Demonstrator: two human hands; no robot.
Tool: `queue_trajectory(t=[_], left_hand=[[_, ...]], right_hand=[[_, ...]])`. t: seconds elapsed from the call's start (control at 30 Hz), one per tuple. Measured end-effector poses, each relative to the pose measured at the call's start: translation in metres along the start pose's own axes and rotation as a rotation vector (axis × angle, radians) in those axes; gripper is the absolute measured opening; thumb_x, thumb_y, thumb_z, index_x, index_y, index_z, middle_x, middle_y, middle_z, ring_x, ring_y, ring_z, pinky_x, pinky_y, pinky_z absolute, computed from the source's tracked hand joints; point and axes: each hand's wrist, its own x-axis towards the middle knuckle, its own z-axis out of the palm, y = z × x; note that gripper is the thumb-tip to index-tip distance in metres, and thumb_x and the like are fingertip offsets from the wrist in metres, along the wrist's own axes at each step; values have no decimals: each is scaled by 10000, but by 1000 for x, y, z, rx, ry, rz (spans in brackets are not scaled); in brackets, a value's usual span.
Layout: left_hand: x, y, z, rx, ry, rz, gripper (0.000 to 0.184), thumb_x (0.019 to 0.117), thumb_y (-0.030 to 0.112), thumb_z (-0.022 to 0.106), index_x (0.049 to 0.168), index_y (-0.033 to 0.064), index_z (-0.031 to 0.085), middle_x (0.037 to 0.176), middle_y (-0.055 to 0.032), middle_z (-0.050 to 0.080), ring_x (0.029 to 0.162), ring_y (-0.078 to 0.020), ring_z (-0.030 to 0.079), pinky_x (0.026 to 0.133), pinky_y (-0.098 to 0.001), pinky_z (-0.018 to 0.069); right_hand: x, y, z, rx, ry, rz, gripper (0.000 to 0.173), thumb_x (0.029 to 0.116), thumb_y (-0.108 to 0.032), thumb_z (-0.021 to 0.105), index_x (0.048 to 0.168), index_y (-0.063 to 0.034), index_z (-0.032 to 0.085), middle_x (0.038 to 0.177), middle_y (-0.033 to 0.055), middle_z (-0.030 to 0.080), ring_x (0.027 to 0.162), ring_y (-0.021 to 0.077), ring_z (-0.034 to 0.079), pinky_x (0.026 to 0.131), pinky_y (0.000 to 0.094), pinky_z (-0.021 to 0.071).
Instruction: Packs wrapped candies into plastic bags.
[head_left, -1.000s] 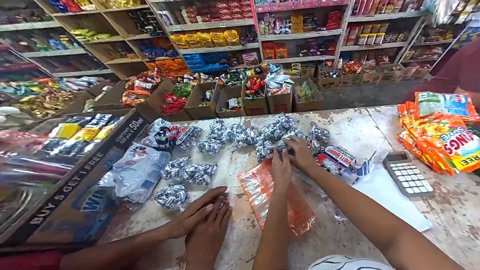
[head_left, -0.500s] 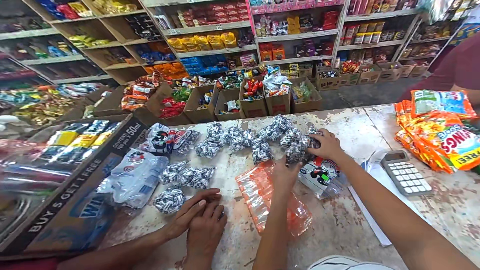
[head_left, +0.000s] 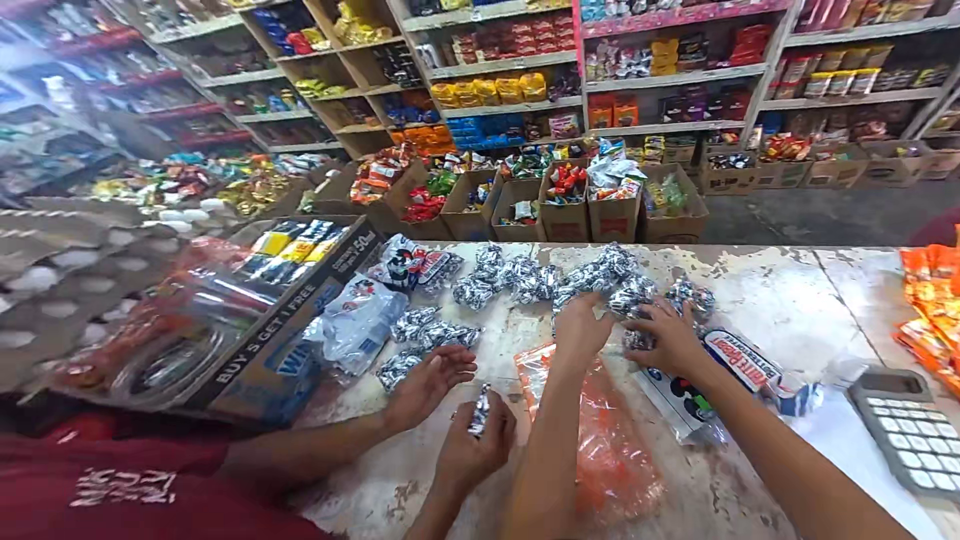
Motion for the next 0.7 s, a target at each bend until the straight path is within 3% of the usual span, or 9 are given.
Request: queue_trajectory(t=[0.1, 0.2, 0.4, 0.57, 0.7], left_hand=[[19, -31, 7, 76, 5, -51, 613, 914, 436, 706, 1428, 118, 602, 1516, -175, 510, 1454, -361, 410, 1180, -643, 284], [25, -53, 10, 69, 64, -139, 770, 871, 537, 723, 1482, 106, 541, 1599, -196, 397, 1523, -398, 270, 1191, -706, 160], [11, -64, -21, -65, 285, -268, 921, 914, 501, 729, 1587, 19, 326, 1662, -283, 180, 1550, -472, 101, 1177, -760, 37], [17, -92, -45, -21, 475, -462, 1016, 911, 602, 677, 1621, 32, 226, 1659, -310, 143, 1539, -519, 64, 1144, -801, -6], [6, -132, -56, 60, 514, -658, 1137, 835, 697, 700, 1628, 48, 209, 1648, -336, 137, 1512, -573, 68, 1112, -831, 4]], right_hand=[[-8, 8, 8, 2, 93, -26, 564, 711, -769, 690, 1217, -522, 668, 1379, -69, 637, 1466, 354, 385, 1116, 817, 140], [-16, 16, 15, 27, 167, -79, 504, 744, -724, 683, 1206, -522, 672, 1249, -147, 690, 1446, 296, 424, 1130, 796, 151], [-23, 18, 23, 79, 296, -138, 481, 771, -688, 686, 1202, -475, 699, 1233, -92, 699, 1408, 321, 461, 1126, 773, 190], [-24, 22, 28, 76, 346, -149, 472, 780, -681, 680, 1206, -478, 702, 1221, -106, 703, 1407, 298, 464, 1137, 754, 195], [-26, 23, 30, 85, 367, -150, 486, 775, -685, 685, 1218, -483, 699, 1230, -112, 697, 1421, 285, 446, 1151, 742, 185]])
